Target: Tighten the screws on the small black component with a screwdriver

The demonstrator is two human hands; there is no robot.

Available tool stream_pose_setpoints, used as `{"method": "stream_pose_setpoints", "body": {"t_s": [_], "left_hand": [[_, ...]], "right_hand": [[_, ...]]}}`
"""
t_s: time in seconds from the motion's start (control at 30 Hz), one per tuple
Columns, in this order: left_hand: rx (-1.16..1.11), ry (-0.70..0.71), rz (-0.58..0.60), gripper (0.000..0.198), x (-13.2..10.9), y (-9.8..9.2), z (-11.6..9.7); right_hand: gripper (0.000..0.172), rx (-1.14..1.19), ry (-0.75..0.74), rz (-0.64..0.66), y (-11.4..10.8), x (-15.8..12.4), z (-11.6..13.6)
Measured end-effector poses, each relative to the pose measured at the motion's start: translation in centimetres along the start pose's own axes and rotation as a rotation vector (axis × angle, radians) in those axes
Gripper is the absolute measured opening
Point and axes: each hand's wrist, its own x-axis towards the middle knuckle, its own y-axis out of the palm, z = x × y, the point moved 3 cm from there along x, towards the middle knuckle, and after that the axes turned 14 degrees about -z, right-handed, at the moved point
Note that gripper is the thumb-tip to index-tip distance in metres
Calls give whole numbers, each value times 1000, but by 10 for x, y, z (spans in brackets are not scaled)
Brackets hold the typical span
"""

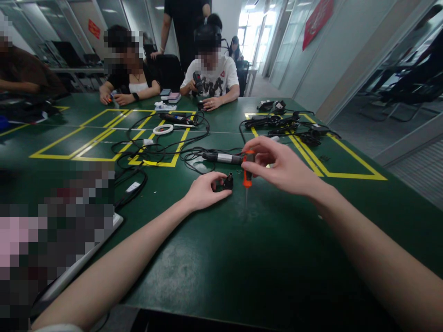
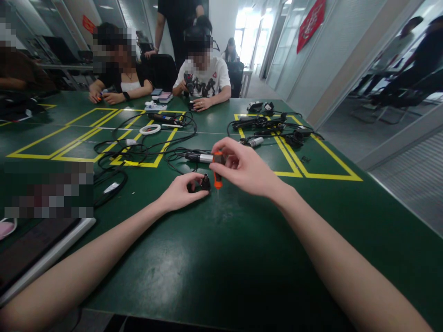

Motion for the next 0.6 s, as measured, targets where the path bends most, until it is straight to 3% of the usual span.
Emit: {"method": "stream_pose_setpoints", "body": {"t_s": [0.1, 0.2, 0.6], "left_hand": [[-1, 49, 58, 31, -1, 0, -1], [-27, 56, 86, 30, -1, -2, -1], [-102, 8, 119, 31, -1, 0, -1]], "right_hand": [[24, 36, -111, -273, -14, -1, 14], [22, 6, -186, -387, -17, -5, 24], [23, -20, -391, -411, -10, -10, 28]]}}
